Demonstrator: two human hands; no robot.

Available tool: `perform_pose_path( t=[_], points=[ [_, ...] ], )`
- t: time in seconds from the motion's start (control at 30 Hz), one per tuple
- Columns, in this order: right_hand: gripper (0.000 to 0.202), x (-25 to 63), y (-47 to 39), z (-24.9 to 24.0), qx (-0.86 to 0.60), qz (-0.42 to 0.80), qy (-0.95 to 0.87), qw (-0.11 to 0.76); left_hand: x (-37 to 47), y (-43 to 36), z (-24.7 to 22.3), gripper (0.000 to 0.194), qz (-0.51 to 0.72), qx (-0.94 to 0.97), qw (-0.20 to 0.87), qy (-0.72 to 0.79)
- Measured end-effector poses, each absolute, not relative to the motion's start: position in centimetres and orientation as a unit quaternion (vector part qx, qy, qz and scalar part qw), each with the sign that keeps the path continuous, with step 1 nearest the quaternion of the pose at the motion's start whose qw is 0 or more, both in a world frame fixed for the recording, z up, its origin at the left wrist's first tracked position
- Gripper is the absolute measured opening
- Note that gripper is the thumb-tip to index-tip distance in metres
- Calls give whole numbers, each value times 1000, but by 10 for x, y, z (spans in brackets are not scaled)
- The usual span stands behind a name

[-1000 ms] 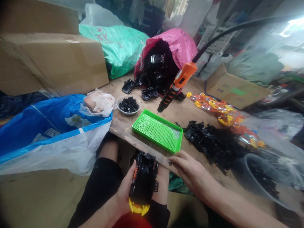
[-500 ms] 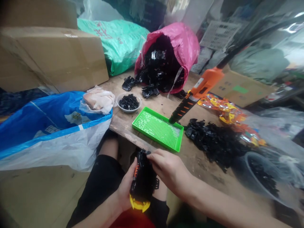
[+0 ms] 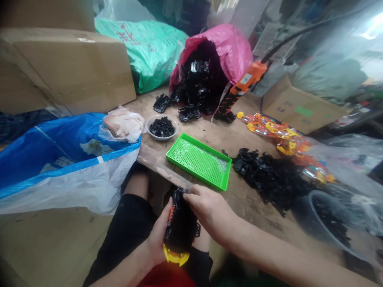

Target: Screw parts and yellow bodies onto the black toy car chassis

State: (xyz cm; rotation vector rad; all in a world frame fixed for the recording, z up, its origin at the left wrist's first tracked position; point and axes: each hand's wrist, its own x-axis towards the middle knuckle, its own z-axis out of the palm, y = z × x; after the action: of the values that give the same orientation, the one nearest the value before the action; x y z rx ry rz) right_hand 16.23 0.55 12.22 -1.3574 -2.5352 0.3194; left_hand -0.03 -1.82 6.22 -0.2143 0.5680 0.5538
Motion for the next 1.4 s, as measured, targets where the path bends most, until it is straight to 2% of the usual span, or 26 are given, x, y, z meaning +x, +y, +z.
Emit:
perform_pose_path(
  t=[0.37,0.53,0.67,0.87,1.03,1.23,1.33,1.4],
  points=[
    [24,159,9,129,-455,113,-878,97,1,-21,60,58,283,-115,915,262],
    [23,156,11,128,-455,116,-880,75,1,-20,58,67,251,-115,923,268],
    [24,161,14,120,-466,121,-869,115,0,-19,56,71,238,-109,926,271],
    [13,166,18,113,-488,135,-851,142,0,-18,53,75,224,-112,937,246],
    [15,174,24,127,-479,194,-832,199,-3,-18,46,73,221,-109,950,192],
    [17,222,56,144,-681,76,-673,277,-6,-19,44,72,221,-103,958,151],
    [25,249,83,141,-718,50,-586,372,-9,-19,42,71,221,-93,959,149],
    [38,261,103,138,-689,74,-561,454,-12,-18,40,72,215,-86,962,145]
  ],
)
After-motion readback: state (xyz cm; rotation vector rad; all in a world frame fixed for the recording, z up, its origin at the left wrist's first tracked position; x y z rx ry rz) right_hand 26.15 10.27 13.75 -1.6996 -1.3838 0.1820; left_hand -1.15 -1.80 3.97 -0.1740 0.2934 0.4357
